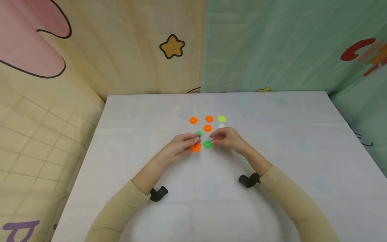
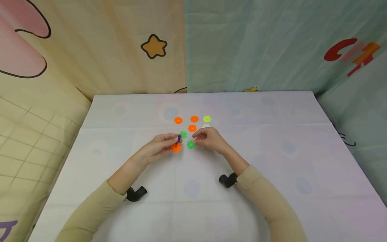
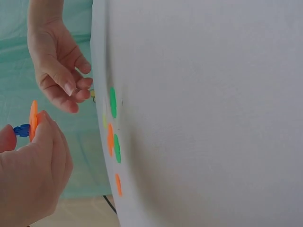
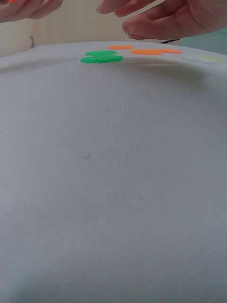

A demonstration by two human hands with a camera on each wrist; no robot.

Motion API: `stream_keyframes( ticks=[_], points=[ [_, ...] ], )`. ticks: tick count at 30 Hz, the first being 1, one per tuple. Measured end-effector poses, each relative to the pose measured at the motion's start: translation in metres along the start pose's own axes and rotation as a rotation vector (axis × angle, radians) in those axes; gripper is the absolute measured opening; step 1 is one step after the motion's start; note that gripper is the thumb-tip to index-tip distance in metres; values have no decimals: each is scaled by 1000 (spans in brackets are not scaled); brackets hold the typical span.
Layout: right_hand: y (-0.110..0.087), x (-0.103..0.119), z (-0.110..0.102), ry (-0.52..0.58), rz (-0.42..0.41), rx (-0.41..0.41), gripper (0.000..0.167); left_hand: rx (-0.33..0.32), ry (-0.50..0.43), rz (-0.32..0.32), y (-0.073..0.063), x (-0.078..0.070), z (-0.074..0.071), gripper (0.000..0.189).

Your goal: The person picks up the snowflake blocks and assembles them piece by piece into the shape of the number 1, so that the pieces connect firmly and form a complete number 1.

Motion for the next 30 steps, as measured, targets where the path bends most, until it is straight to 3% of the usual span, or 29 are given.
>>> stream_keyframes(
  ticks=[10, 18, 30],
  points=[
    [14, -10, 14, -145, 83, 4, 28, 37, -73, 0, -2, -1, 0, 40],
    [21, -8, 21, -296, 91, 55, 29, 41, -136, -10, -2, -2, 1, 40],
    [22, -7, 24, -349, 114, 83, 31, 68, -178, -10, -5, -4, 5, 41]
  ],
)
Point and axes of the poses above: each hand's wrist, its own y-axis towards the middle knuckle, its own z-axis out of the palm, x = y × z, the point moved 4 cm from there along y, towards the middle knuckle, and after that the axes turned 9 degrees about -z, right-handed, at the moved point
